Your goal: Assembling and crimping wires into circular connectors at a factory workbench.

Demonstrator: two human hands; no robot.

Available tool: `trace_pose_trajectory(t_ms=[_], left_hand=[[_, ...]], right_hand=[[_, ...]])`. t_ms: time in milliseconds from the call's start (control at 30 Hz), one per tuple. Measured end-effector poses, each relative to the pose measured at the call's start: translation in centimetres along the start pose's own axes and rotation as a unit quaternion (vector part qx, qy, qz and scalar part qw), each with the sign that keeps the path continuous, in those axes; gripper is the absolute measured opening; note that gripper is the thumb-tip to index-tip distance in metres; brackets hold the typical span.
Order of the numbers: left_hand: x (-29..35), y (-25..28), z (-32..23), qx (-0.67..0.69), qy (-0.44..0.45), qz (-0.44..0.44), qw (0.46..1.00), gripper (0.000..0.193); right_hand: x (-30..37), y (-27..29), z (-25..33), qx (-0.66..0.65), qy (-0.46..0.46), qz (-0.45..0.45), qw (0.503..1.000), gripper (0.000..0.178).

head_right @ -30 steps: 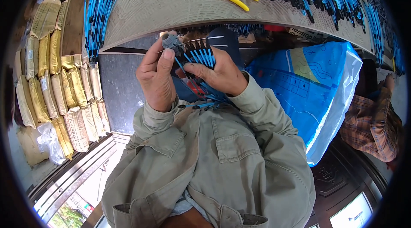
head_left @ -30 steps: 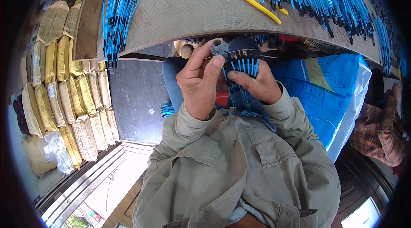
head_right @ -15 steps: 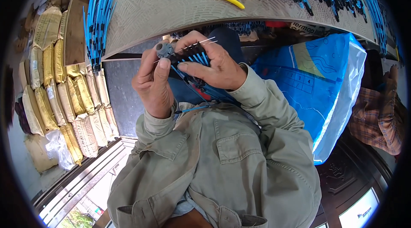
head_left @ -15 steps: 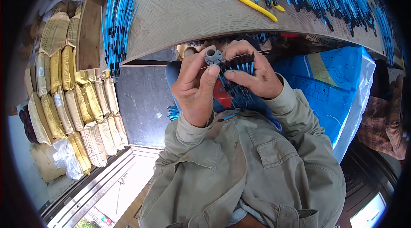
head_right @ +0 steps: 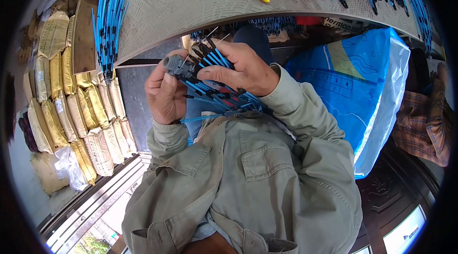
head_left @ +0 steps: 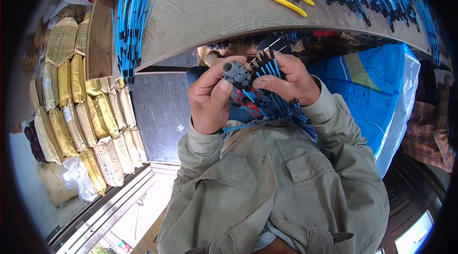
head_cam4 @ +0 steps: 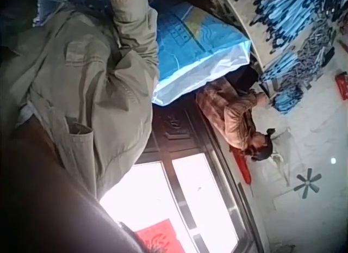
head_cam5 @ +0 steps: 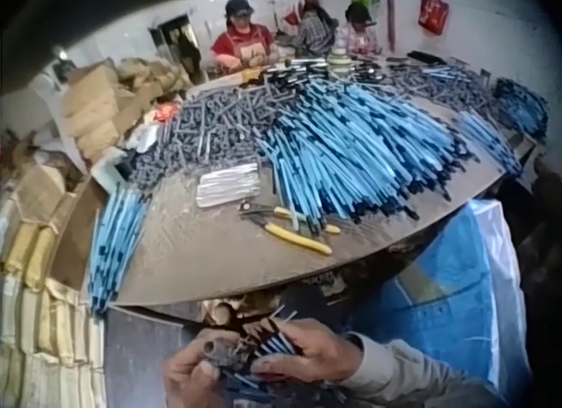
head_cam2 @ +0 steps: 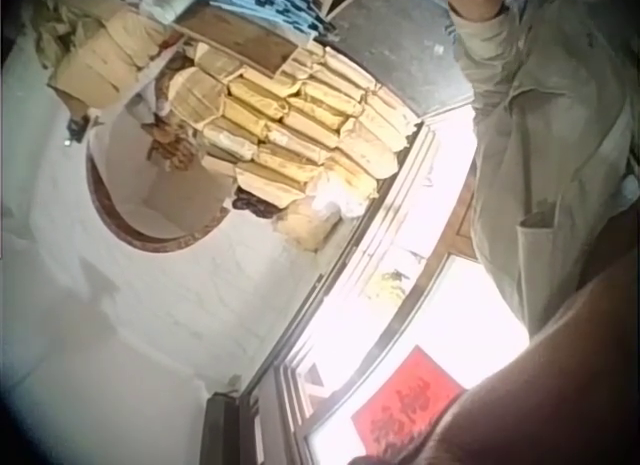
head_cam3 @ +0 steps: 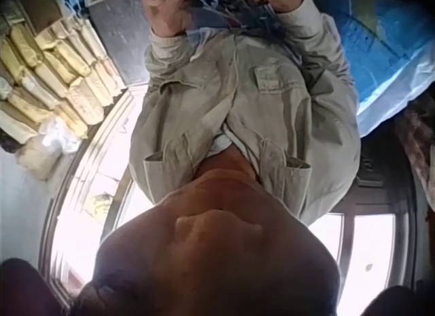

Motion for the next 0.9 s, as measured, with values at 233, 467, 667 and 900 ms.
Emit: trace_pose_trajectory(t_ms=[233, 467, 667, 900], left_hand=[[0.1, -0.6, -0.7, -0.02, -0.041, 0.052, 0.998, 0.042], [0.6, -0.2, -1.2, -0.041, -0.069, 0.034, 0.996, 0.039], [0.5, 0.9, -0.6, -0.02, -0.063, 0.028, 0.997, 0.041], [0.0, 0.7, -0.7, -0.028, -0.06, 0.067, 0.996, 0.046]], right_hand=[[-0.2, -0.4, 0.4, -0.166, 0.147, 0.021, 0.975, 0.024], [0.4, -1.5, 1.5, -0.081, 0.166, 0.028, 0.982, 0.019], [0.5, -1.0, -0.1, -0.066, 0.104, -0.03, 0.992, 0.022], [-0.4, -0.7, -0.6, 0.029, 0.106, 0.001, 0.994, 0.027]])
Point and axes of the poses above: each hand's wrist, its own x-axis away from the middle knuckle, its own y-axis out of the back of the hand, z = x × y, the point moved 9 cm from there along -x, towards the middle knuckle, and after that the axes turned 13 degrees about -y, right-handed, at the moved point
